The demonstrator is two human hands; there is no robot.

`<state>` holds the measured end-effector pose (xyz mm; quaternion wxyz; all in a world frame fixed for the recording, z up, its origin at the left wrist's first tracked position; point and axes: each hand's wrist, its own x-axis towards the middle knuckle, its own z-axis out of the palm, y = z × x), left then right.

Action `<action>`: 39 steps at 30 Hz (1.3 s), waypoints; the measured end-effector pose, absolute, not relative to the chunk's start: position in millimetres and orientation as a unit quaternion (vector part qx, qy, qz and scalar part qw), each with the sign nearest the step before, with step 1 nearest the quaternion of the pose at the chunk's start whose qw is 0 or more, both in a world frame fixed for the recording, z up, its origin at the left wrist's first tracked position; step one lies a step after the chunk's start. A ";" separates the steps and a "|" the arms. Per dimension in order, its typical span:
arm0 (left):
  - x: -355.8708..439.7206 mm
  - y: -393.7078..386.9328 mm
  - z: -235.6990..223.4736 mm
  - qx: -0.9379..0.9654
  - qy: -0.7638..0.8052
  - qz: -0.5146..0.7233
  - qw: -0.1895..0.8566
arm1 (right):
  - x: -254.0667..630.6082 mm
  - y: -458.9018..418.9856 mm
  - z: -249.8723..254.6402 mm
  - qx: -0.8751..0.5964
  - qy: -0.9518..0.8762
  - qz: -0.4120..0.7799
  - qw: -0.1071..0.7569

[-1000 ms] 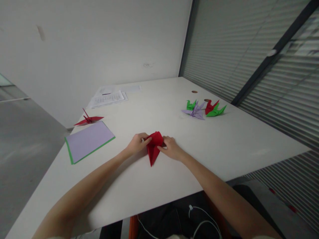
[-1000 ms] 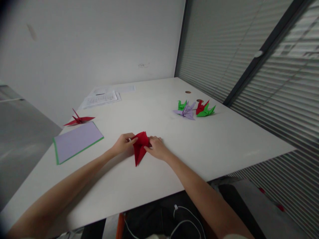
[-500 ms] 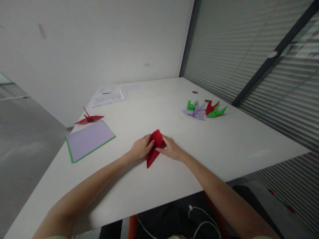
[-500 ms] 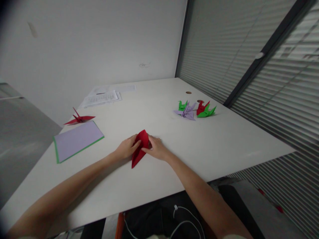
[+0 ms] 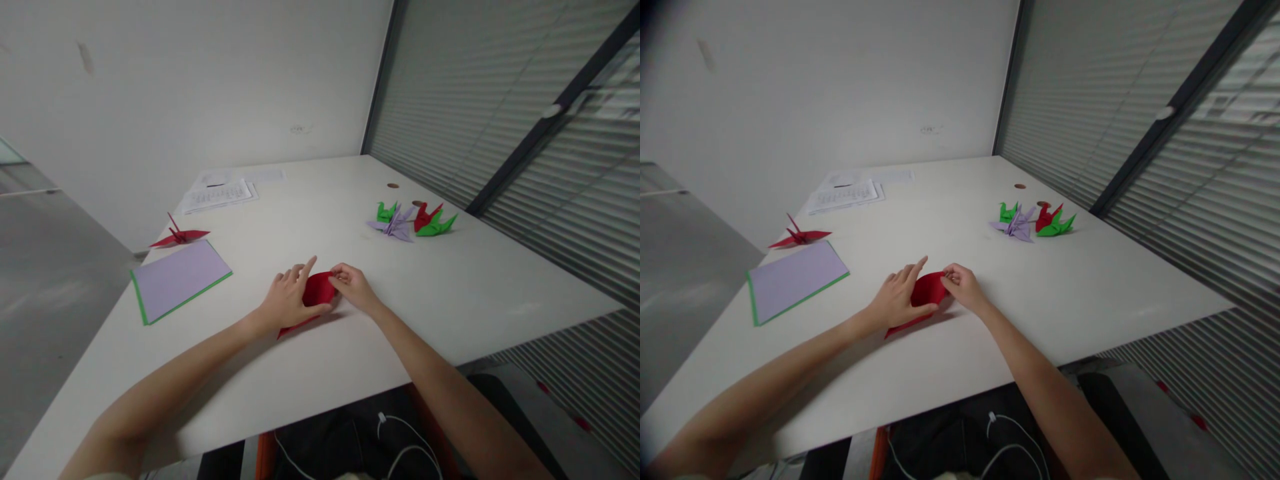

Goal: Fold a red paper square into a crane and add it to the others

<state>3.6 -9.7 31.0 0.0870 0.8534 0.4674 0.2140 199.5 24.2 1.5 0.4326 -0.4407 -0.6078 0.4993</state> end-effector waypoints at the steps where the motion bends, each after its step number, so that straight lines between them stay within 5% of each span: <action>1: 5.3 -13.4 32.7 0.858 0.455 0.228 0.070 | 199.6 23.5 2.0 -0.447 -0.599 0.501 0.435; 6: 4.1 -12.7 24.6 0.874 0.425 0.229 0.053 | 205.2 20.1 4.9 -0.436 -0.622 0.475 0.444; 14: -17.9 19.4 23.6 0.882 0.326 0.214 0.265 | 224.8 16.8 38.7 -0.354 -0.854 0.216 0.314; 21: -18.5 20.3 27.3 0.903 0.285 0.191 0.258 | 238.6 22.1 65.6 -0.314 -0.904 0.232 0.173; 39: -28.7 35.9 -2.4 0.907 0.276 0.220 0.230 | 254.9 41.1 55.8 -0.305 -0.930 0.170 0.114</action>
